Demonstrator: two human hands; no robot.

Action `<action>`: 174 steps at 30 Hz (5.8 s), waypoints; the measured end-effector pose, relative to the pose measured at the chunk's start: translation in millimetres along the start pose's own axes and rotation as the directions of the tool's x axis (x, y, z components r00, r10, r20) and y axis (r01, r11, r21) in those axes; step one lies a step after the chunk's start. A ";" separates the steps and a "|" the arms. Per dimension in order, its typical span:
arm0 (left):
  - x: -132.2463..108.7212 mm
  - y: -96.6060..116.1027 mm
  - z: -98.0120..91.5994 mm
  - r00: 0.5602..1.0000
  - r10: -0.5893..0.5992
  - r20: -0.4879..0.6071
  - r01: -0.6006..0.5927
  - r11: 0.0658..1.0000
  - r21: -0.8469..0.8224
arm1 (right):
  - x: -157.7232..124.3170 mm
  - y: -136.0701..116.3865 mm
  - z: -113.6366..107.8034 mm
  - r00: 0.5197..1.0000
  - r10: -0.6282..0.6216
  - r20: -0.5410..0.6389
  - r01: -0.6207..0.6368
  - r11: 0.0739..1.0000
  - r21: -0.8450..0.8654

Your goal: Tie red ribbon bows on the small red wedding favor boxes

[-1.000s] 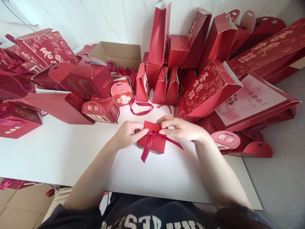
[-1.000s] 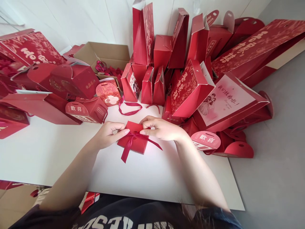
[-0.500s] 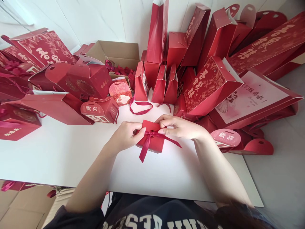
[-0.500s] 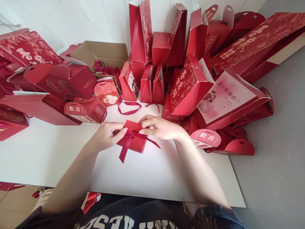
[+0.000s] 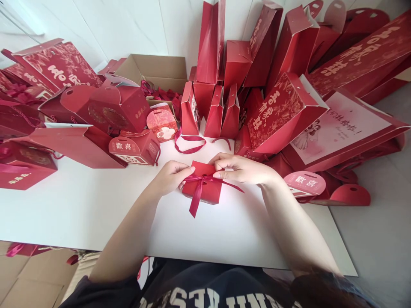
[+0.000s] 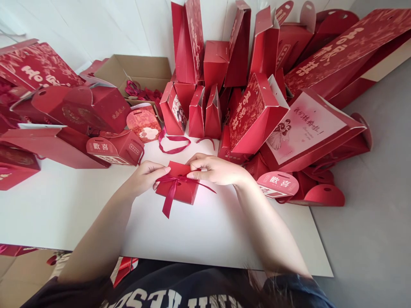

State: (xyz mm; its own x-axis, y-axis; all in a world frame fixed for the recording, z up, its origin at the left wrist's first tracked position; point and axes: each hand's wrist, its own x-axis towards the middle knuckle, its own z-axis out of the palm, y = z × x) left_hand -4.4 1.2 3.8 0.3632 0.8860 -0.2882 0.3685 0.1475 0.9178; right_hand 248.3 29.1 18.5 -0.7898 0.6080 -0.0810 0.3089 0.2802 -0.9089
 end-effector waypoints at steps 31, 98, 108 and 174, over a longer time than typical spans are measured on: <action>3.0 -3.8 1.8 0.987 0.162 -0.009 -0.162 0.987 0.014 | -6.2 -32.8 18.2 0.939 0.233 -0.254 -0.302 0.911 -0.281; 12.6 -13.8 -6.5 0.974 0.219 0.061 -0.209 0.968 -0.142 | -1.6 -1.9 4.0 0.994 -0.005 -0.106 0.017 0.994 0.111; 10.7 -13.0 1.2 0.962 0.262 0.079 -0.261 0.965 -0.028 | 0.1 -6.1 5.7 0.993 0.115 0.022 -0.116 0.992 0.042; -18.1 15.6 -10.6 0.960 0.241 -0.141 -0.161 0.891 0.424 | 5.9 1.8 6.2 0.995 -0.015 -0.099 0.030 0.986 0.161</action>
State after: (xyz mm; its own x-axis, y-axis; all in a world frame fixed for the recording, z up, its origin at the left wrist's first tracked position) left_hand -14.2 -7.9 26.2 0.3173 0.9482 -0.0172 0.6329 -0.1982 0.7485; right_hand 240.9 28.6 13.9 -0.7380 0.6743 -0.0270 0.1952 0.1750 -0.9650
